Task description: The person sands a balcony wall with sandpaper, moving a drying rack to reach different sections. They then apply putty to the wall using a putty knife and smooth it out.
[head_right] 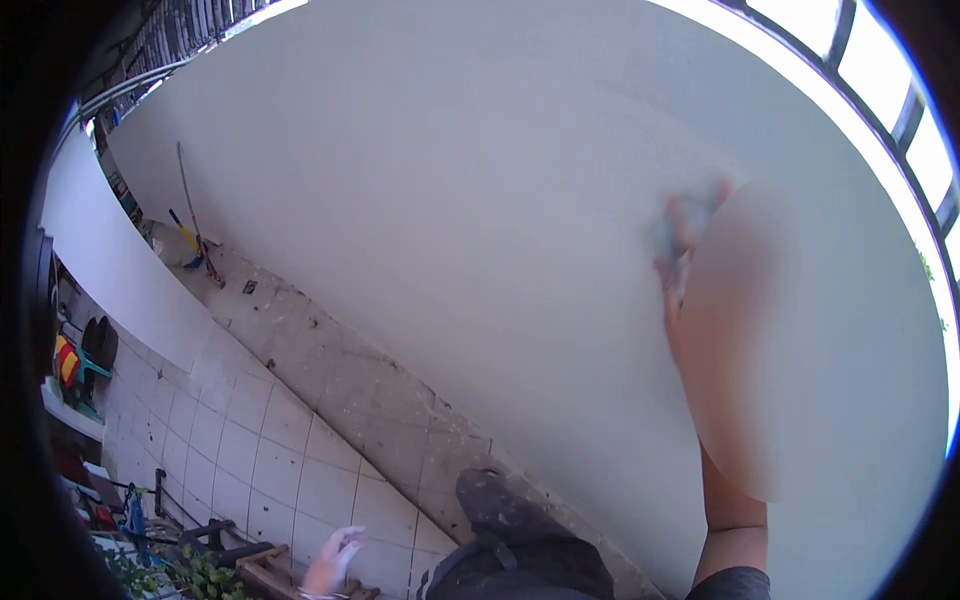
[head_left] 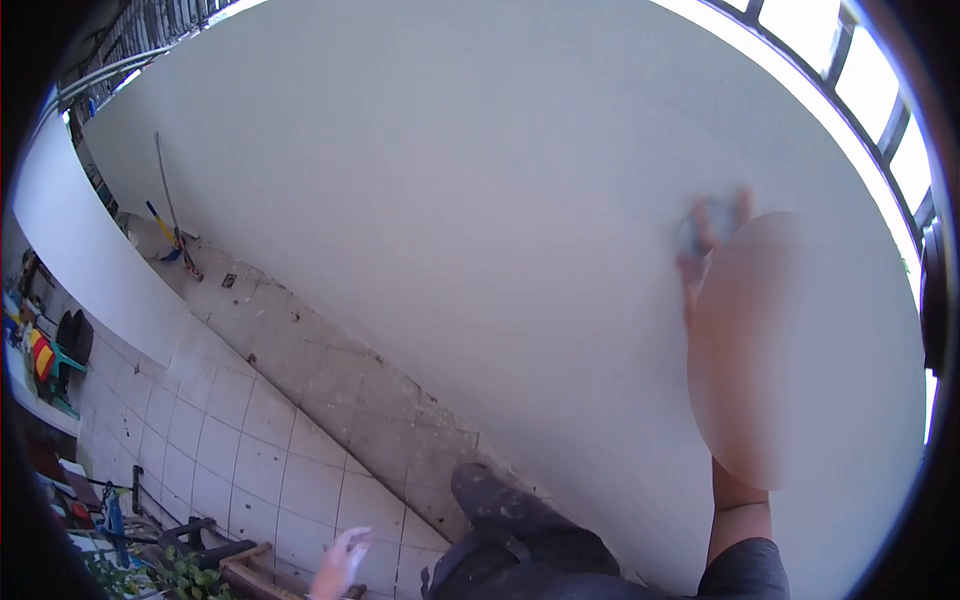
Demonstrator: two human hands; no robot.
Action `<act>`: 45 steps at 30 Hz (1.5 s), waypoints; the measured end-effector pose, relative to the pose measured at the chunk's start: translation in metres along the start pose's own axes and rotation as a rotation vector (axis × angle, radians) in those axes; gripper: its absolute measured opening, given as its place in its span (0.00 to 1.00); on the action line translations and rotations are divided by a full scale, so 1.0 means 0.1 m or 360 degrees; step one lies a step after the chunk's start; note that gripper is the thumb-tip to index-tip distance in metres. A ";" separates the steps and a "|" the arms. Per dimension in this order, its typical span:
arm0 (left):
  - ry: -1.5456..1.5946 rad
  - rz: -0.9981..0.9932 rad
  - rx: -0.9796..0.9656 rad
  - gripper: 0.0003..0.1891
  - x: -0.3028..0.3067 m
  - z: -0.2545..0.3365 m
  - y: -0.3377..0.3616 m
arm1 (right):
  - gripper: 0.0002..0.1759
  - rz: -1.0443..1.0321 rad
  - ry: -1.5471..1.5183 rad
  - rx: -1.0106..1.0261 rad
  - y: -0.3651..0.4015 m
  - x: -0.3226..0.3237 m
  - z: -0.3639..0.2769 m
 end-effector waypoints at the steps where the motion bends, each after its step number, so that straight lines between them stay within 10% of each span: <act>1: -0.0261 0.0015 -0.0042 0.16 0.24 0.02 -0.18 | 0.35 0.0182 0.0032 0.0023 -0.34 0.03 -0.03; 5: -0.0137 0.0982 -0.0677 0.19 1.25 1.69 -1.30 | 0.35 0.0483 -0.0274 0.0119 -1.36 -0.27 -0.80; 9: -0.0273 0.1297 -0.1551 0.24 1.42 3.66 -1.75 | 0.34 -0.0178 -0.0489 0.0683 -0.76 -0.86 -1.38; 15: -0.1185 0.1376 -0.2437 0.30 1.60 4.72 -2.33 | 0.30 0.0418 0.0189 -0.0456 -0.59 -0.36 -0.57; 19: -0.1135 0.1476 -0.3123 0.30 1.62 5.20 -2.38 | 0.32 0.0803 0.0183 -0.0513 -1.61 -0.29 -0.96; 25: -0.0248 0.1882 -0.2898 0.34 2.37 5.51 -3.06 | 0.37 -0.0130 -0.0234 0.0201 -1.78 -1.11 -2.25; 31: -0.0422 0.2122 -0.2320 0.31 3.82 5.22 -4.13 | 0.29 0.0277 0.0346 -0.0289 -0.89 -0.97 -1.46; 35: -0.0255 0.2226 -0.2246 0.32 4.26 5.18 -4.53 | 0.30 0.0987 0.0292 -0.0687 -1.87 -0.78 -1.80; 41: -0.0162 0.2135 -0.2372 0.33 4.34 5.13 -4.62 | 0.31 0.0132 -0.0016 -0.0339 -2.66 -1.45 -3.46; 45: -0.0123 0.2044 -0.2420 0.32 4.39 5.09 -4.70 | 0.26 0.0208 0.0074 -0.0126 -1.62 -1.74 -3.02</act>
Point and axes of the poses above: each hand's wrist, its own y-axis away from the middle knuckle, its own x-axis out of the back of the hand, z = x × y, the point moved 2 cm from there along -y, towards the middle knuckle, and after that the axes turned 11 degrees about -y, right-handed, at the moved point
